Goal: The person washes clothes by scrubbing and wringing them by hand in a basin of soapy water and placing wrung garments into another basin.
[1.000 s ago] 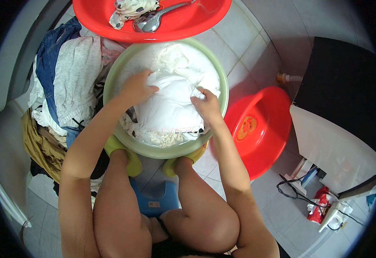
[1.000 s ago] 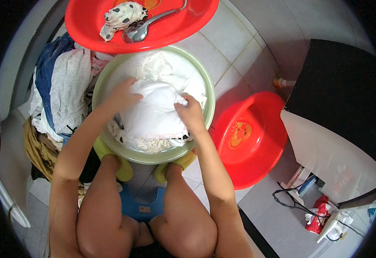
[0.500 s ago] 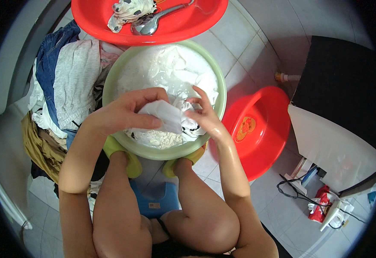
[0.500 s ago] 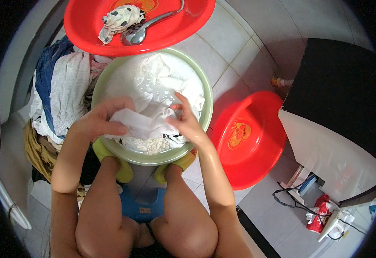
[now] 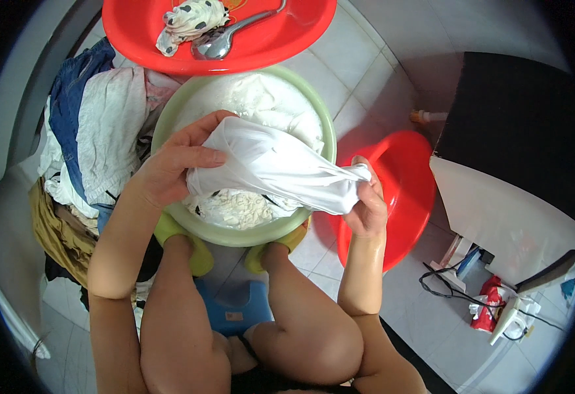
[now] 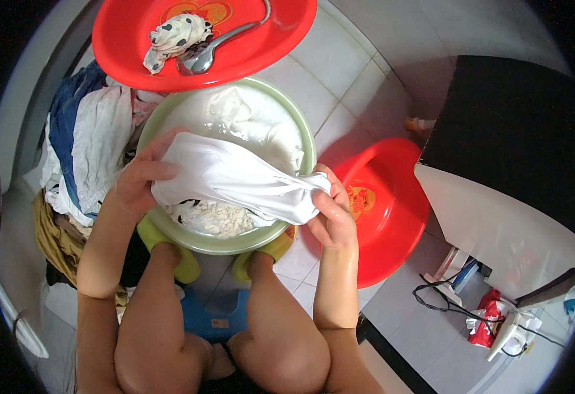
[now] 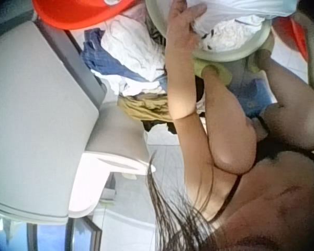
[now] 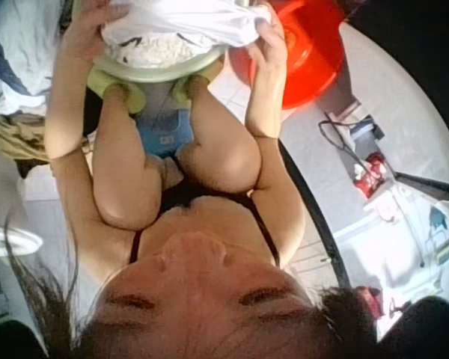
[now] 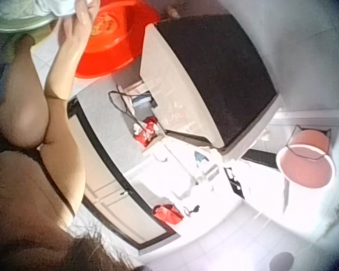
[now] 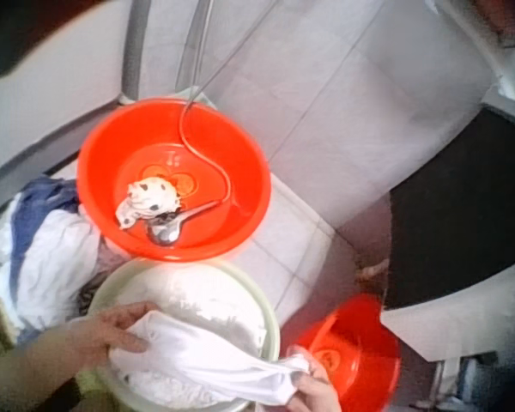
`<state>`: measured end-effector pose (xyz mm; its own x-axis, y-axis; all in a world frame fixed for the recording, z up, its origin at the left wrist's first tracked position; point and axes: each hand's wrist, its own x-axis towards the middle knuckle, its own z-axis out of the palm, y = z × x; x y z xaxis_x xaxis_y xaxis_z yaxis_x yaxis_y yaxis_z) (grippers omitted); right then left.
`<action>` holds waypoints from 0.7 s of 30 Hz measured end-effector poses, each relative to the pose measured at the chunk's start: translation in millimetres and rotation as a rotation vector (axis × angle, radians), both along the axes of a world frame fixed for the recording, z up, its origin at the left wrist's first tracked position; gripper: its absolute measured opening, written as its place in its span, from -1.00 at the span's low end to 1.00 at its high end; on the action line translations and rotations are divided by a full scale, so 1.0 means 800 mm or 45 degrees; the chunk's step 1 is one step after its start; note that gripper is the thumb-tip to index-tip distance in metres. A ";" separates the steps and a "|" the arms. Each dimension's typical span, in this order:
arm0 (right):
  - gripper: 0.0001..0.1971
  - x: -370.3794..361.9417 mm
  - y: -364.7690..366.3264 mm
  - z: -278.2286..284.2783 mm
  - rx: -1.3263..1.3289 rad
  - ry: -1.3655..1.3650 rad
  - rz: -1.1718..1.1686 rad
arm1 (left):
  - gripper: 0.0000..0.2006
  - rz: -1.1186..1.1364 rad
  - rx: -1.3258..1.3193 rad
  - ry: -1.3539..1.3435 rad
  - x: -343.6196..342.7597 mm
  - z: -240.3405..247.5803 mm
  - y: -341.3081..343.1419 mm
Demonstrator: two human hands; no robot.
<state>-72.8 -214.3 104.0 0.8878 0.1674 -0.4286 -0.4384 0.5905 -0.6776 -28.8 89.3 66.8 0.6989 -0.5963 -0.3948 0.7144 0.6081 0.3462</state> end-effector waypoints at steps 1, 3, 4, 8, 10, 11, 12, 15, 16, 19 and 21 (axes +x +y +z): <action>-0.66 -0.003 -0.001 0.003 -0.006 -0.007 -0.001 | -0.43 -0.001 -0.006 -0.007 0.001 0.003 -0.003; -0.61 -0.007 -0.001 0.008 -0.050 0.071 -0.095 | -0.44 -0.020 -0.140 0.031 0.003 0.008 -0.008; -0.61 -0.007 0.002 0.010 -0.047 0.068 -0.094 | -0.44 -0.019 -0.137 0.028 0.003 0.009 -0.008; -0.52 -0.007 0.011 0.014 -0.013 0.185 -0.214 | -0.42 -0.029 -0.135 0.021 -0.005 0.008 -0.008; -0.50 -0.006 0.012 0.018 0.260 0.133 -0.148 | -0.39 -0.021 -0.082 -0.002 -0.006 0.007 -0.008; -0.48 -0.009 0.008 0.015 0.293 0.166 -0.207 | -0.41 -0.031 -0.089 -0.028 -0.007 0.008 -0.009; -0.48 -0.010 0.007 0.018 0.291 0.164 -0.206 | -0.43 -0.041 -0.096 -0.054 -0.007 0.009 -0.010; -0.55 -0.009 0.014 0.026 0.222 0.128 -0.240 | -0.45 -0.063 -0.080 -0.073 -0.008 0.005 -0.010; -0.55 -0.009 0.018 0.028 0.222 0.129 -0.239 | -0.45 -0.062 -0.080 -0.073 -0.008 0.006 -0.010; -0.53 -0.008 0.022 0.028 0.412 0.167 -0.288 | -0.48 -0.072 -0.028 -0.044 -0.007 0.009 -0.011; -0.46 -0.008 0.016 0.019 0.563 -0.003 -0.126 | -0.49 -0.086 -0.099 -0.083 -0.006 0.006 -0.010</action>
<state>-79.6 -201.6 119.3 0.9097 0.2483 -0.3329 -0.3641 0.8625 -0.3514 -33.6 81.0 71.3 0.6789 -0.6699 -0.3006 0.7321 0.5862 0.3471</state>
